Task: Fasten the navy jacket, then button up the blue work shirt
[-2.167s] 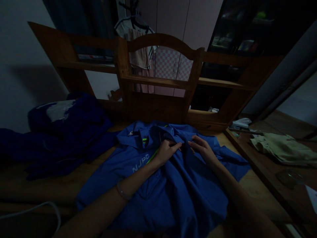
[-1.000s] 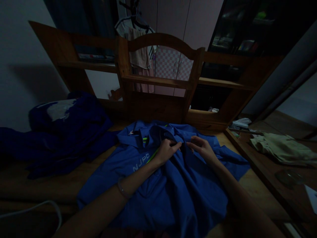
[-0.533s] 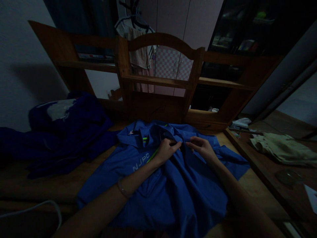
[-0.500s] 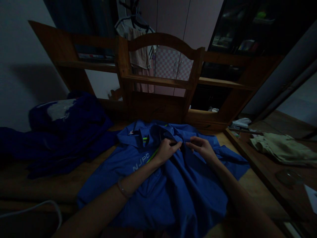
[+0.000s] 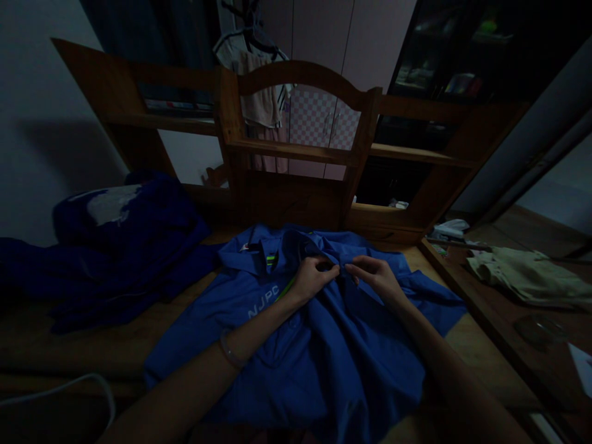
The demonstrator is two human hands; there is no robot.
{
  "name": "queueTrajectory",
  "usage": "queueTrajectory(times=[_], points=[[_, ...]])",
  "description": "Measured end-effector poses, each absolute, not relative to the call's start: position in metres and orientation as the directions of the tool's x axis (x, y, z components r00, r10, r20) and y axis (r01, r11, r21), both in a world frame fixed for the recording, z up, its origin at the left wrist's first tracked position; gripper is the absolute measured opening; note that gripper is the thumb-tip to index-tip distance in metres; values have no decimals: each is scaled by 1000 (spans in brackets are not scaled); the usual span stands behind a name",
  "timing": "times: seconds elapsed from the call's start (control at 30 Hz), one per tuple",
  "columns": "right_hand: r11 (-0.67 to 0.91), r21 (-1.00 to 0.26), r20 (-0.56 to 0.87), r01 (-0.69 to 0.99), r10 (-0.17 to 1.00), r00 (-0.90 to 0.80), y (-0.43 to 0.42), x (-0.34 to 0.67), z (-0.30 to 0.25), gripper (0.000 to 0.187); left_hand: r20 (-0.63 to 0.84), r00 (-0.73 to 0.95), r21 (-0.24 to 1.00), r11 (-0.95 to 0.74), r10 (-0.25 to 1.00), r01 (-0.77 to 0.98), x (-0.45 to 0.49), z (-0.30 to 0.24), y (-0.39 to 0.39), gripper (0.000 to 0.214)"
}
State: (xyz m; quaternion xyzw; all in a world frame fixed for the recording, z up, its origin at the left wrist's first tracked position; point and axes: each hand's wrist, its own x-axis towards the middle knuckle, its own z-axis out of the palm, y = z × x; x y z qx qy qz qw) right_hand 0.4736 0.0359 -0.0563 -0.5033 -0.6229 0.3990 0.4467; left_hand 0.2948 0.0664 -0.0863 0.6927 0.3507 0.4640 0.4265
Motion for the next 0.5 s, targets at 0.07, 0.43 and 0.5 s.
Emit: queueTrajectory(times=[0.07, 0.43, 0.5], points=[[183, -948, 157, 262, 981, -117, 35, 473, -55, 32, 348, 316, 918, -389, 883, 76, 295, -87, 66, 23], [158, -979, 144, 131, 983, -113, 43, 481, -69, 40, 309, 290, 941, -336, 906, 45, 295, -85, 63, 27], [153, -979, 140, 133, 985, -105, 43, 481, -69, 40, 288, 287, 948, -314, 914, 47, 294, -85, 62, 29]])
